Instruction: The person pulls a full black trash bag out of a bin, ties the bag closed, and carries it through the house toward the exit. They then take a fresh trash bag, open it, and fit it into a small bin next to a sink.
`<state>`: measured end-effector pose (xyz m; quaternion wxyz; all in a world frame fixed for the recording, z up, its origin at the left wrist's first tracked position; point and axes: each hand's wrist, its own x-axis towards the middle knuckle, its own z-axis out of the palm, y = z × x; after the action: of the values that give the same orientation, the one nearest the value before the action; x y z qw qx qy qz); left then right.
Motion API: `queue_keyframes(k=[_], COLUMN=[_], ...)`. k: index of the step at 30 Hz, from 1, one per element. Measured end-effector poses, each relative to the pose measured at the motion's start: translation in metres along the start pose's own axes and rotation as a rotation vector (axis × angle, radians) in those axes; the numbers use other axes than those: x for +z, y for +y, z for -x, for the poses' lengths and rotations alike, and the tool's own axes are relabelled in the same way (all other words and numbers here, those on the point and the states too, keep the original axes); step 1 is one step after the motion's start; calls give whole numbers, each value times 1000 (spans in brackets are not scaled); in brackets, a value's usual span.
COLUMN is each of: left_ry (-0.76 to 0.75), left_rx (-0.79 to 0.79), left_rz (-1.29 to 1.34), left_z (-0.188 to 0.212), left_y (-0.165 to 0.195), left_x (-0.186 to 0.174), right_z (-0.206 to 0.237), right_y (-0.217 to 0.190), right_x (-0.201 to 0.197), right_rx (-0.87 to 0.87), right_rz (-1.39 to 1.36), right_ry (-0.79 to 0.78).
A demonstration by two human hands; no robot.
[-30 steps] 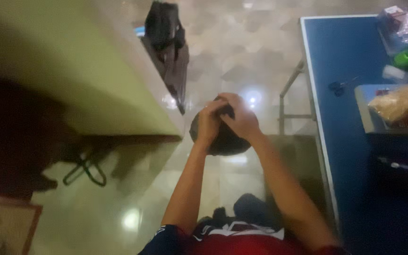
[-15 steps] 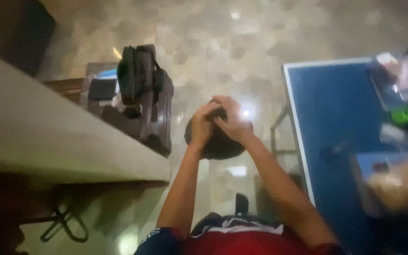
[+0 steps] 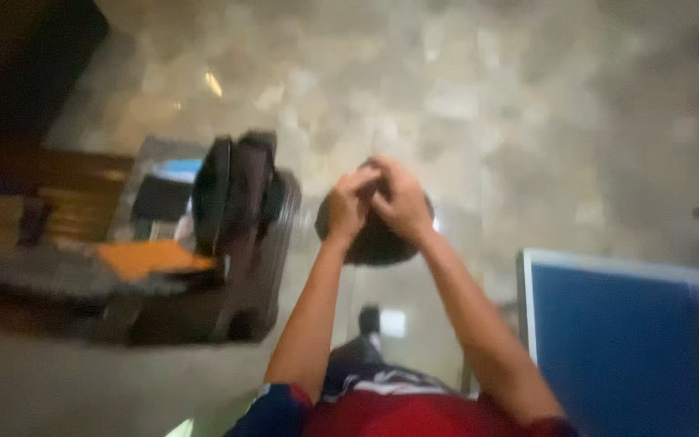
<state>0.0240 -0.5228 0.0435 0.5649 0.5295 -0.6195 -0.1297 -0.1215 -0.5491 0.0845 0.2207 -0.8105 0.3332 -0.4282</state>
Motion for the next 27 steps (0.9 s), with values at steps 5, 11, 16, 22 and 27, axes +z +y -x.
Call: queue_keyframes(k=[5, 11, 16, 22, 27], left_ry=[35, 27, 43, 184, 288], left_rx=[73, 19, -85, -199, -242], left_rz=[5, -93, -5, -109, -87], left_z=[-34, -49, -56, -67, -73], left_y=[-18, -32, -41, -47, -54], left_x=[3, -4, -19, -41, -64], right_z=[-31, -50, -68, -106, -141], right_y=[22, 45, 68, 77, 66], right_x=[10, 24, 41, 72, 102], right_rx=[-33, -36, -60, -62, -225], right_rz=[-53, -104, -212, -316, -313], right_ry=[-8, -75, -203, -392, -442])
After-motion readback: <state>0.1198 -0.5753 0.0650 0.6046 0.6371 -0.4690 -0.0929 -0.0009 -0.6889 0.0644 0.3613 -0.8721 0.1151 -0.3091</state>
